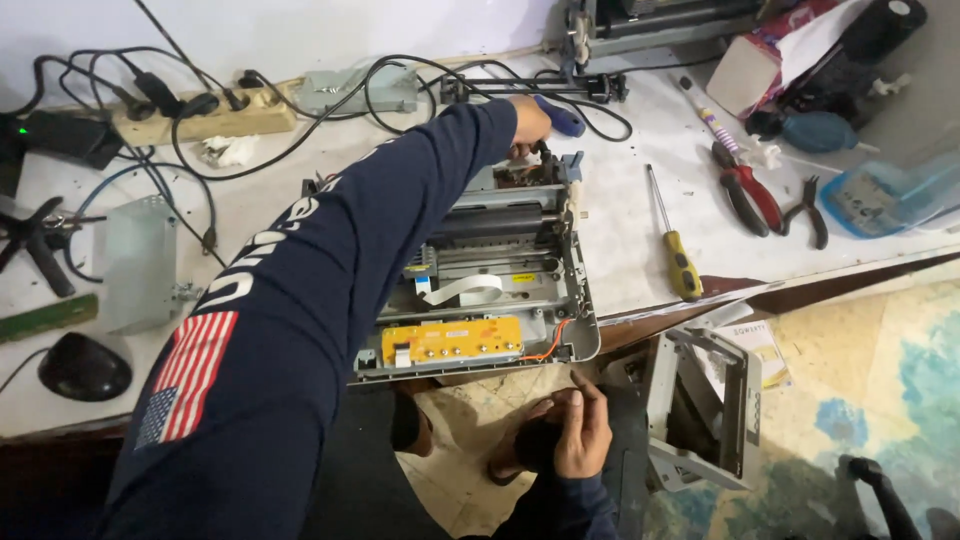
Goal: The person is disassembling a printer by removing screws with a screwdriver and disconnecting internal ribbon cables to remove the roller frame.
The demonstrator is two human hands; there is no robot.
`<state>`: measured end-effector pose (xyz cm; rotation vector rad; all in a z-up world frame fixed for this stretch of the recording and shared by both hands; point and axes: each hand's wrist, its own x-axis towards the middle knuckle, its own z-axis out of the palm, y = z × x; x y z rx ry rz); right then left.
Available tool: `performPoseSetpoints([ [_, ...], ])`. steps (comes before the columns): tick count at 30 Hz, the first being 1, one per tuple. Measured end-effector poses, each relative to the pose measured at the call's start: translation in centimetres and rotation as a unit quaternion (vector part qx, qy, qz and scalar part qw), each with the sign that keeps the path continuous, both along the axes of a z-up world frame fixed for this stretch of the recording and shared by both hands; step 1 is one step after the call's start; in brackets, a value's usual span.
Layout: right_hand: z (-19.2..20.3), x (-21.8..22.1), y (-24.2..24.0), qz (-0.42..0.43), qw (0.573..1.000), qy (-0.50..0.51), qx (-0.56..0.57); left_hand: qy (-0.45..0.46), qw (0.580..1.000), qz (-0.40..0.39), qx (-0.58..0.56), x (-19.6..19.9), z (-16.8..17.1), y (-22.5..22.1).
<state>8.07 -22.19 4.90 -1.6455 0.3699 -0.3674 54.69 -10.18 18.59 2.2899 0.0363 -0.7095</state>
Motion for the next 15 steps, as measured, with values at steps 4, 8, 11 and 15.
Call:
performPoseSetpoints([
  [4, 0.0, 0.4, 0.3, -0.025, 1.0, 0.002, -0.008, -0.033, 0.996, 0.051, 0.06, 4.5, -4.9, -1.5],
  [8, -0.2, 0.4, 0.8, 0.04, 0.998, -0.037, 0.01, -0.115, 0.989, -0.034, 0.086, -0.7, 0.0, 0.2],
  [11, -0.6, 0.5, 0.6, 0.035, 0.998, 0.01, -0.049, -0.141, 0.973, -0.059, 0.17, 3.8, -3.3, 2.1],
  [15, -0.6, 0.7, 0.3, 0.045, 0.997, 0.026, -0.057, -0.236, 0.788, -0.378, 0.425, 5.9, -3.8, 3.5],
])
